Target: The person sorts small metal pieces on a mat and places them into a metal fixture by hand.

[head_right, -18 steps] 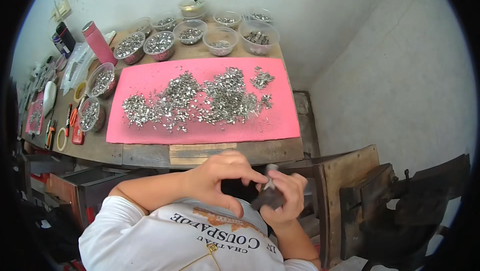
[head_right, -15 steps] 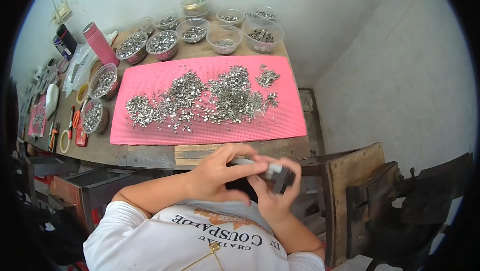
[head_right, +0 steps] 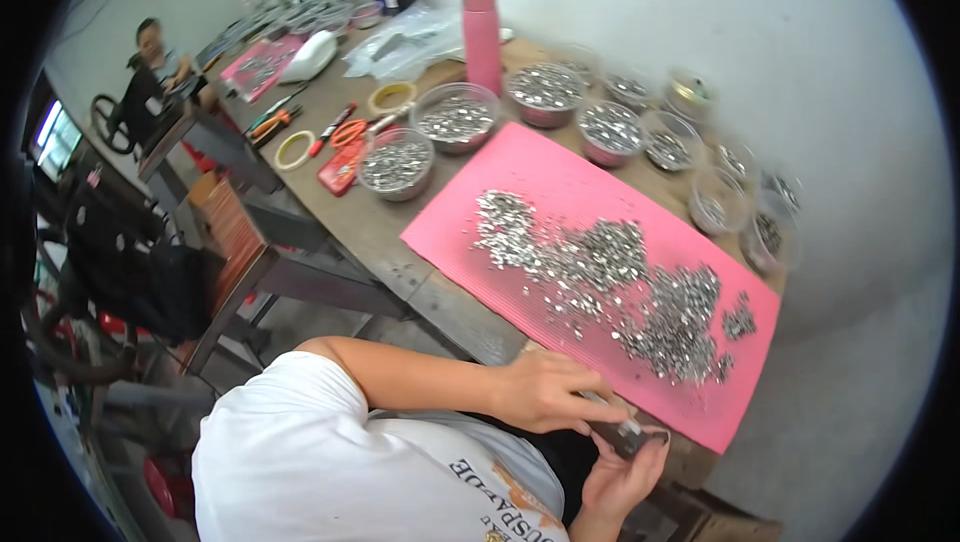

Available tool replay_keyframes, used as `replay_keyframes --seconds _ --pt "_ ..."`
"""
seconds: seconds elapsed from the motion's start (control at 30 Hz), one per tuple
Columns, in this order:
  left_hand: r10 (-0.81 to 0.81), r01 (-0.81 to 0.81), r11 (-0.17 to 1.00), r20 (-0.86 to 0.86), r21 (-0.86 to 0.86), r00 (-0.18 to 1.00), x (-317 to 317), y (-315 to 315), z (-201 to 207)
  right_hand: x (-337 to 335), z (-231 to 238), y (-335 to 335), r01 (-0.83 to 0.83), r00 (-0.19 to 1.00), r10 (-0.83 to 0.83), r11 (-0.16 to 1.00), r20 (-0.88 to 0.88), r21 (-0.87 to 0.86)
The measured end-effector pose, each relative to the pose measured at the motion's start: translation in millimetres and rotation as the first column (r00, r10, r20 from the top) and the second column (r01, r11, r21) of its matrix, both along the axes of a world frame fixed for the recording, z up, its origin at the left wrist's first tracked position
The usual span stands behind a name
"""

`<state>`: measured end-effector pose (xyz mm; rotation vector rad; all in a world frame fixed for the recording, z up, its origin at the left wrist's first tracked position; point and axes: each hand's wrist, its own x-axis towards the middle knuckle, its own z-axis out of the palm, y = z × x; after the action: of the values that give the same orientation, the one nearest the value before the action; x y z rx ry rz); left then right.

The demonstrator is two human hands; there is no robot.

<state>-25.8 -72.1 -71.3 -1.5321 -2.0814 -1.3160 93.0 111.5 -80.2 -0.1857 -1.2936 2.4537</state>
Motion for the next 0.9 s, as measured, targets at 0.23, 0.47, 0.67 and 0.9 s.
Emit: replay_keyframes --seconds 0.23,0.47,0.67,0.9 --pt "-0.004 0.038 0.968 -0.135 0.248 0.991 -9.7 2.2 -6.6 -16.4 -13.7 28.4 0.024 0.998 -0.016 0.990 0.063 -0.137" --pt "0.020 -0.134 0.911 0.283 0.390 0.959 -5.6 -44.1 -18.1 -25.0 -7.4 54.4 0.138 0.983 -0.171 0.924 0.061 0.358" --pt "-0.467 -0.380 0.742 0.832 0.553 0.300 7.6 -70.9 -39.5 -20.4 -13.0 71.0 0.226 0.909 -0.328 -0.133 -0.258 0.965" --pt "0.111 -0.570 0.562 0.628 0.600 0.771 -3.4 -89.2 -8.6 -26.2 -50.7 118.2 0.144 0.925 -0.272 -0.393 -0.265 0.908"
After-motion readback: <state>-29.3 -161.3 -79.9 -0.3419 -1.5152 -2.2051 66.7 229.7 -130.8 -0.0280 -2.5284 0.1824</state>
